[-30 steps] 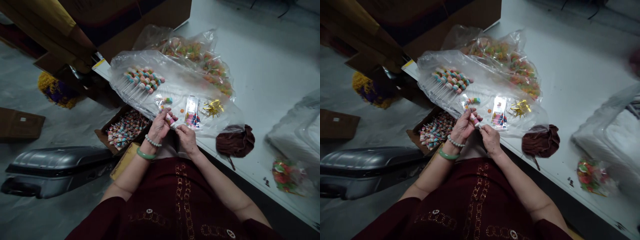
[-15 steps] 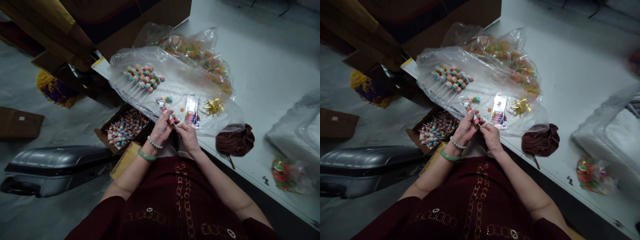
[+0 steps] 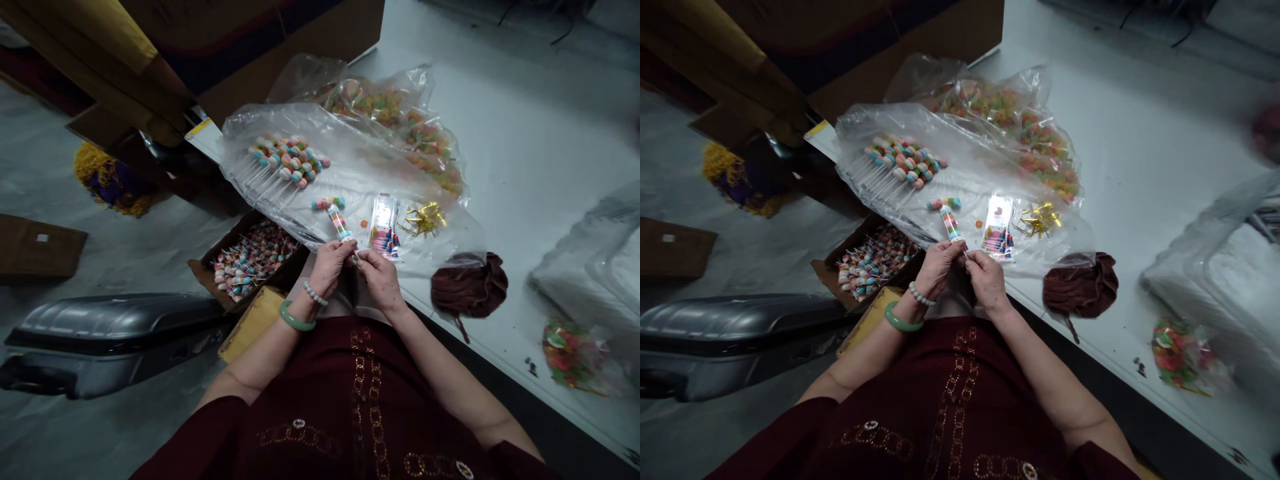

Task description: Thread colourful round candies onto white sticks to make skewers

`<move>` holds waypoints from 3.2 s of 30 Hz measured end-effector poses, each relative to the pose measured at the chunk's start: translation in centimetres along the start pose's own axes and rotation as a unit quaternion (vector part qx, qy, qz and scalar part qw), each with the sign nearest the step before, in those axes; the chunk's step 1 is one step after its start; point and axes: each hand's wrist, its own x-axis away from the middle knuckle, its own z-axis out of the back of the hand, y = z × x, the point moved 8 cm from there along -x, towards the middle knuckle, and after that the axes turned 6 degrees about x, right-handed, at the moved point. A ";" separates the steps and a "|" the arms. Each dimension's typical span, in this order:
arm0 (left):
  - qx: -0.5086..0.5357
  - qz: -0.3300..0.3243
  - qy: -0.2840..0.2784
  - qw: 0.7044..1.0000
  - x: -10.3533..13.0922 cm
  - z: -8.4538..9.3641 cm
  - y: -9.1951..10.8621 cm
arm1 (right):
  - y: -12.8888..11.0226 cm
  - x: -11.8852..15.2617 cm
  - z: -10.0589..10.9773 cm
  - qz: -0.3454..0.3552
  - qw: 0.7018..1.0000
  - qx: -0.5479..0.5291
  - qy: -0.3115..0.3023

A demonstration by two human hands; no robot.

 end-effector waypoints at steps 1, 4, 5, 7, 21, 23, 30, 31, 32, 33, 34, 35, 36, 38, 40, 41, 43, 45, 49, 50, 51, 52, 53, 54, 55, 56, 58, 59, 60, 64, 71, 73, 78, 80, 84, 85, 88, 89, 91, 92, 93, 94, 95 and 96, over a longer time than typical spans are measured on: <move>-0.009 -0.006 0.006 1.000 0.0 0.2 0.0 | 0.0 0.0 0.3 0.003 1.000 0.024 0.015; -0.057 -0.036 -0.001 0.998 0.2 0.1 0.0 | -0.3 -0.1 1.2 0.019 0.994 0.085 0.070; -0.079 -0.045 -0.003 0.996 0.3 0.0 0.0 | -0.4 -0.2 1.3 0.026 0.992 0.101 0.075; -0.106 -0.042 -0.015 0.993 0.5 -0.2 -0.2 | -0.8 -0.4 1.1 0.052 0.987 0.135 0.069; 0.133 0.055 0.012 0.990 0.7 -0.9 -0.3 | -3.8 2.6 -1.6 0.294 0.870 0.384 0.096; 0.173 0.078 0.037 0.981 0.8 -1.1 -0.7 | -4.6 2.7 -1.6 0.295 0.855 0.411 0.115; 0.210 0.172 0.000 0.962 2.5 -2.7 -1.7 | -2.7 0.0 -0.4 0.114 0.980 0.156 0.055; 0.205 0.167 -0.012 0.964 2.5 -2.6 -1.6 | -1.8 -0.4 -0.3 0.062 0.995 0.068 0.038; 0.199 0.157 -0.026 0.967 2.5 -2.5 -1.4 | -0.8 -0.7 -0.4 0.011 1.000 -0.013 0.020; 0.191 0.144 -0.044 0.970 2.5 -2.5 -1.2 | 0.0 -0.8 -0.7 -0.034 0.996 -0.086 -0.001; 0.176 0.135 -0.066 0.973 2.5 -2.5 -1.1 | 0.7 -0.8 -1.0 -0.073 0.986 -0.148 -0.022; 0.154 0.126 -0.091 0.976 2.5 -2.6 -1.0 | 1.2 -0.7 -1.2 -0.103 0.975 -0.194 -0.037; 0.125 0.118 -0.113 0.979 2.5 -2.6 -0.9 | 1.6 -0.6 -1.3 -0.124 0.966 -0.224 -0.042; 0.067 0.077 -0.129 0.986 2.4 -2.4 -0.5 | 1.7 -0.3 -0.4 -0.130 0.966 -0.222 -0.017; 0.015 0.009 -0.115 0.993 2.1 -1.8 0.4 | 0.7 -0.2 1.5 -0.072 0.987 -0.128 0.057; -0.009 -0.014 -0.112 0.994 2.0 -1.6 0.6 | -0.1 -0.2 2.2 -0.038 0.991 -0.091 0.088; -0.057 -0.003 -0.141 0.988 2.1 -1.9 0.2 | -1.2 -0.5 2.2 -0.002 0.992 -0.091 0.090; -0.090 0.058 -0.176 0.979 2.4 -2.4 -1.2 | -1.4 -1.1 0.9 -0.025 0.985 -0.165 0.045; -0.147 0.032 -0.077 0.986 2.1 -1.1 -1.5 | -0.6 -2.2 0.9 -0.070 0.966 -0.234 0.091; -0.174 -0.024 -0.043 0.984 1.9 -0.6 -0.7 | -0.6 -2.6 1.2 -0.069 0.971 -0.210 0.090; -0.200 -0.084 -0.018 0.976 1.9 -0.3 0.1 | -0.5 -3.1 1.6 -0.070 0.980 -0.167 0.079; -0.221 -0.135 -0.002 0.966 1.9 0.0 0.9 | -0.5 -3.6 2.3 -0.068 0.990 -0.102 0.071; -0.233 -0.169 0.005 0.958 1.9 0.2 1.3 | -0.4 -4.2 3.3 -0.064 0.995 -0.017 0.075; -0.233 -0.184 0.007 0.955 1.7 0.4 1.4 | -0.5 -4.8 4.8 -0.056 0.990 0.084 0.103; -0.224 -0.182 0.008 0.957 1.4 0.7 1.4 | -0.7 -5.3 6.3 -0.040 0.970 0.195 0.143; -0.208 -0.170 0.008 0.963 1.2 1.0 1.1 | -0.8 -5.9 7.6 -0.035 0.940 0.293 0.173; -0.162 -0.131 0.006 0.978 0.7 1.3 0.6 | -0.2 -7.2 9.1 -0.046 0.899 0.394 0.183; -0.137 -0.109 0.006 0.985 0.5 1.4 0.3 | 0.3 -7.7 9.5 -0.055 0.892 0.413 0.176; -0.113 -0.086 0.010 0.990 0.4 1.4 0.1 | 0.8 -8.1 9.8 -0.061 0.892 0.415 0.168; -0.060 -0.025 0.051 0.997 0.6 1.7 0.2 | 1.5 -8.2 10.8 -0.016 0.921 0.349 0.173; -0.048 0.013 0.054 0.997 0.7 1.1 0.0 | 2.9 -7.9 12.6 0.011 0.982 0.111 0.153; -0.050 0.018 0.038 0.998 0.6 0.8 -0.3 | 3.3 -7.9 13.0 0.003 0.982 0.108 0.153; -0.043 0.031 0.006 0.999 0.3 0.6 -0.9 | 4.0 -7.1 14.1 -0.015 0.976 0.134 0.172; -0.041 0.037 0.000 0.998 0.3 0.6 -1.0 | 4.0 -6.6 14.6 -0.015 0.975 0.133 0.180; -0.041 0.049 -0.012 0.998 0.5 0.1 -1.0 | 2.7 -5.4 15.6 0.022 0.940 0.254 0.227; -0.041 0.050 -0.013 0.998 0.6 0.1 -1.0 | 2.0 -5.1 15.6 0.038 0.921 0.302 0.243; -0.041 0.051 -0.009 0.998 0.7 0.0 -1.1 | 0.3 -3.8 15.0 0.067 0.883 0.373 0.276; -0.041 0.049 -0.007 0.998 0.7 0.1 -1.1 | 0.1 -3.6 14.5 0.063 0.889 0.362 0.273; -0.039 0.044 -0.002 0.998 0.7 0.3 -1.1 | -0.2 -3.2 13.4 0.052 0.917 0.309 0.245; -0.038 0.041 0.001 0.998 0.6 0.5 -1.1 | -0.4 -3.1 12.8 0.052 0.929 0.286 0.230; -0.036 0.040 0.003 0.999 0.6 0.6 -1.0 | -0.6 -3.1 12.4 0.059 0.933 0.279 0.220; -0.034 0.040 0.006 0.999 0.6 0.8 -1.0 | -0.9 -3.1 12.2 0.068 0.929 0.292 0.217; -0.032 0.039 0.008 0.999 0.5 0.9 -1.0 | -1.0 -3.2 12.1 0.075 0.918 0.322 0.218; -0.029 0.038 0.009 0.999 0.5 1.0 -0.9 | -1.0 -3.5 12.0 0.075 0.903 0.363 0.215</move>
